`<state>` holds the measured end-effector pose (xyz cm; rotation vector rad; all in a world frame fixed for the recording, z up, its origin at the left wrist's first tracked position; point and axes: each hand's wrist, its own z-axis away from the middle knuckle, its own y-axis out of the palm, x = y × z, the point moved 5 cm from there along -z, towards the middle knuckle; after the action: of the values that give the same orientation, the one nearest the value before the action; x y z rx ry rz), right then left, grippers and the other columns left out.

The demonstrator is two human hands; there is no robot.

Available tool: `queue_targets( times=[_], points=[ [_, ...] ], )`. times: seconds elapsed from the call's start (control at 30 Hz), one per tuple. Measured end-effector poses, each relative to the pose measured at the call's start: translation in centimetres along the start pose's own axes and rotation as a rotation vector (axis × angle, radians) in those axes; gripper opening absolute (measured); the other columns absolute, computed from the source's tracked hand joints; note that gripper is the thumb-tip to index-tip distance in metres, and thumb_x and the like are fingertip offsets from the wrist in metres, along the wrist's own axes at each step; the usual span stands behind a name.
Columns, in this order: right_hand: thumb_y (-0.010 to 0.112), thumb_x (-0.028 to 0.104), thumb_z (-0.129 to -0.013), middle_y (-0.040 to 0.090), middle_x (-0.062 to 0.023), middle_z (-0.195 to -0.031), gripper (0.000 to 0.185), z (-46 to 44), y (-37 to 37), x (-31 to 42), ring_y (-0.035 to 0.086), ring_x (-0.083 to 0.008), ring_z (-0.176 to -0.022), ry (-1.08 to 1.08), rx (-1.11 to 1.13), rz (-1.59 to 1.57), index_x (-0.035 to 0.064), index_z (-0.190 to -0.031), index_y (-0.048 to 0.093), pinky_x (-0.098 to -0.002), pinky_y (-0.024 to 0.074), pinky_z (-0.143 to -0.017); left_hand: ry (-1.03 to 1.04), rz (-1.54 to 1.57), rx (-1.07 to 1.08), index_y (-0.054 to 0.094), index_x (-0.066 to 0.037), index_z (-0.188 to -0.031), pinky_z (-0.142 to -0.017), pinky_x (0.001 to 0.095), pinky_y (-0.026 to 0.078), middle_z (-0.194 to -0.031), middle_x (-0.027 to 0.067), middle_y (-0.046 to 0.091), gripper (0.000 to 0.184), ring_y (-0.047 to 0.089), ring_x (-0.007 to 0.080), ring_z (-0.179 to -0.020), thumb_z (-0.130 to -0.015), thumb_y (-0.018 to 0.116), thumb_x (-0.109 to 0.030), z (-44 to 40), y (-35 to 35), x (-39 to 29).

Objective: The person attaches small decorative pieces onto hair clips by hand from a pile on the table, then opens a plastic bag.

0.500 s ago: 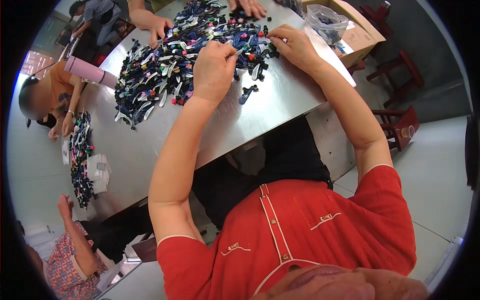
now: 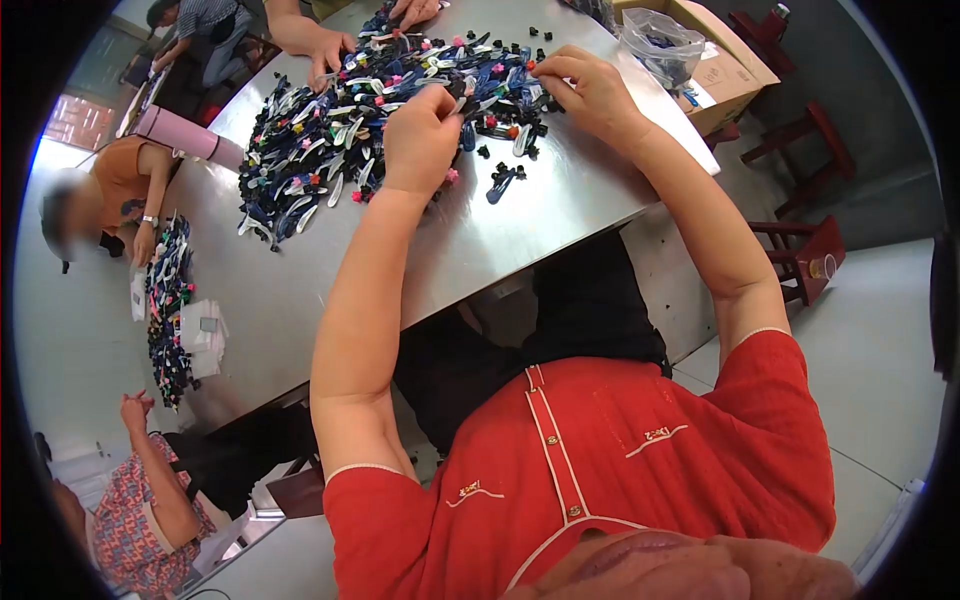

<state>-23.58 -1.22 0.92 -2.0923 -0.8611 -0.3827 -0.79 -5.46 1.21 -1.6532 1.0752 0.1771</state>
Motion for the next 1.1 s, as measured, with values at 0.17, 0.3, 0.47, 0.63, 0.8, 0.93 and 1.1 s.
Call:
queue_targets(
  times=[0.17,0.3,0.47,0.63,0.8,0.93,1.1],
  points=[
    [0.065,0.007,-0.093,0.066,-0.0117,-0.102,0.023,-1.5,1.4,4.6,0.066,-0.0258,-0.088,-0.163,0.067,-0.175,0.0060,-0.116,0.069,-0.0326,0.0530,-0.078,-0.124,0.440,0.127,0.068,0.000,-0.090,-0.064,0.0254,0.048,-0.075,0.0014,0.068,0.012,0.059,0.0075,-0.069,-0.082,0.075,-0.006,-0.5,-0.5,0.8],
    [0.072,0.008,-0.087,0.068,-0.0121,-0.098,0.028,-1.5,3.2,5.9,0.067,-0.0288,-0.086,-0.236,0.137,-0.086,0.0062,-0.115,0.070,-0.0373,0.0539,-0.076,-0.016,0.444,0.142,0.067,0.000,-0.089,-0.063,0.0245,0.047,-0.075,0.0021,0.068,0.012,0.058,0.0067,-0.068,-0.083,0.074,-0.007,-0.4,-0.5,-0.7],
    [0.074,0.011,-0.085,0.069,-0.0108,-0.089,0.021,-0.3,4.2,4.9,0.068,-0.0262,-0.079,-0.175,0.098,-0.200,0.0067,-0.106,0.071,-0.0355,0.0538,-0.071,-0.048,0.404,0.114,0.066,0.001,-0.088,-0.061,0.0262,0.047,-0.073,0.0031,0.067,0.010,0.057,0.0073,-0.064,-0.085,0.072,-0.006,0.5,0.0,-1.1],
    [0.074,0.016,-0.083,0.070,-0.0117,-0.091,0.019,0.2,4.3,4.4,0.069,-0.0325,-0.083,-0.089,0.172,-0.230,0.0091,-0.101,0.073,-0.0399,0.0547,-0.075,0.007,0.296,0.112,0.065,0.000,-0.092,-0.064,0.0285,0.049,-0.078,0.0061,0.069,0.005,0.061,0.0110,-0.068,-0.089,0.066,-0.004,1.1,0.6,-1.2],
    [0.075,0.017,-0.082,0.071,-0.0113,-0.091,0.020,0.1,4.3,3.8,0.069,-0.0333,-0.083,-0.107,0.142,-0.185,0.0093,-0.101,0.073,-0.0406,0.0549,-0.075,0.122,0.197,0.054,0.067,0.000,-0.096,-0.066,0.0317,0.051,-0.081,0.0086,0.070,0.008,0.064,0.0169,-0.069,-0.089,0.064,-0.002,1.2,0.6,-2.0],
    [0.076,0.017,-0.082,0.071,-0.0106,-0.092,0.018,0.1,3.9,3.7,0.069,-0.0326,-0.086,-0.081,0.141,-0.133,0.0093,-0.099,0.074,-0.0402,0.0549,-0.077,-0.024,0.350,0.156,0.067,0.000,-0.096,-0.068,0.0310,0.051,-0.087,0.0103,0.067,0.011,0.064,0.0187,-0.072,-0.087,0.067,-0.006,1.2,1.4,-0.9],
    [0.073,0.013,-0.087,0.071,-0.0091,-0.092,0.014,-0.8,-0.2,3.8,0.068,-0.0233,-0.085,-0.232,-0.047,-0.071,0.0061,-0.099,0.072,-0.0347,0.0542,-0.076,-0.012,0.215,0.207,0.067,0.000,-0.097,-0.076,0.0321,0.051,-0.092,0.0108,0.062,0.018,0.064,0.0224,-0.084,-0.084,0.070,-0.012,0.9,1.1,-0.7]
  ],
)
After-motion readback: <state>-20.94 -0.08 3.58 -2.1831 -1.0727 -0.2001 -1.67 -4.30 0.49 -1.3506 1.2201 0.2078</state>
